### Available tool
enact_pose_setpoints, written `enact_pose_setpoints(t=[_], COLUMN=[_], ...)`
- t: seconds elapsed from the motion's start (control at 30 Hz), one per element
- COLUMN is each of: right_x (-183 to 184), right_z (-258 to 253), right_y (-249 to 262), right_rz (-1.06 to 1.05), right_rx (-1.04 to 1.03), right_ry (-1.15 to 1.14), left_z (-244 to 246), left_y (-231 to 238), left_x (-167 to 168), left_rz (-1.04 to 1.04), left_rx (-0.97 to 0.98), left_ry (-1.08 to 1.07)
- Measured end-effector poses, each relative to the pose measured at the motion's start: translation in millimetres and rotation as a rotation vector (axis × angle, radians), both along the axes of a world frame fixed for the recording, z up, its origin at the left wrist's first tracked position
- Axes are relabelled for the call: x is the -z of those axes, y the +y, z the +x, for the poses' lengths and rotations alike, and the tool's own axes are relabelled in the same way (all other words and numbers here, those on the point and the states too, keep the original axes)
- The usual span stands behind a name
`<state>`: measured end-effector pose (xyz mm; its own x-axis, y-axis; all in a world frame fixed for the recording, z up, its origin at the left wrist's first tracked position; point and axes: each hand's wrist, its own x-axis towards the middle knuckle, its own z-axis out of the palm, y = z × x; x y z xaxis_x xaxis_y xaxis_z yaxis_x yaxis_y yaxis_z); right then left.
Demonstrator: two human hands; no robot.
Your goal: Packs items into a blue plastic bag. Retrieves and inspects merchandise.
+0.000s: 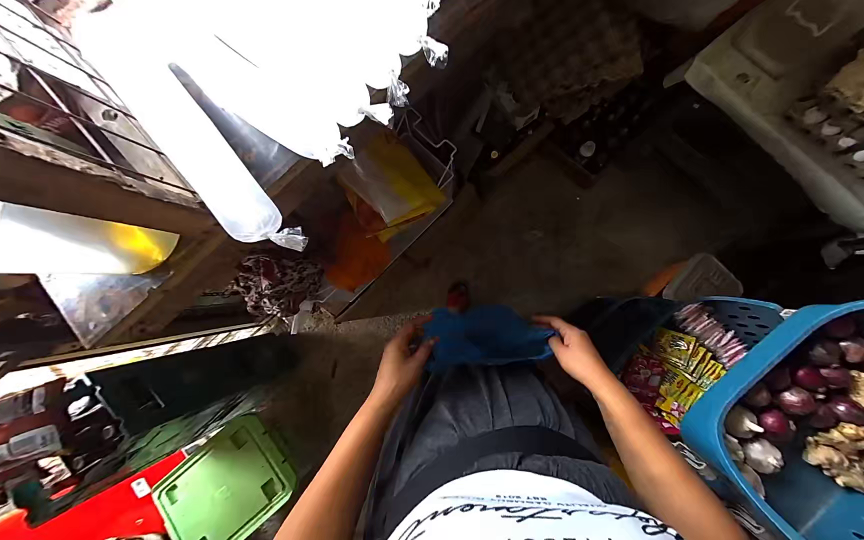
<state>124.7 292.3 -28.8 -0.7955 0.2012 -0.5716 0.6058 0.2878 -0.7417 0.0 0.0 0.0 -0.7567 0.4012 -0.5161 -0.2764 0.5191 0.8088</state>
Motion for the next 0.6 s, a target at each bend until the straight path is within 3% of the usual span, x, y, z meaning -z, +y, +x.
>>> enact_pose_setpoints(t=[0.1, 0.2, 0.6], right_x=[-28, -65, -148], right_z=[-10, -13, -6], right_y=[12, 20, 47], right_rz=[-0.134, -0.18, -0.183], right_rx=[0.167, 0.23, 0.455], right_ry=[0.265, 0.494, 0.851], left_z=[-6, -7, -19], left_y=[14, 19, 48], left_x=[-29, -68, -160], left_rz=[0.336, 0.531, 0.727], left_rx=[-0.221, -0.198, -0.009], left_ry=[0.014, 0.087, 0.243])
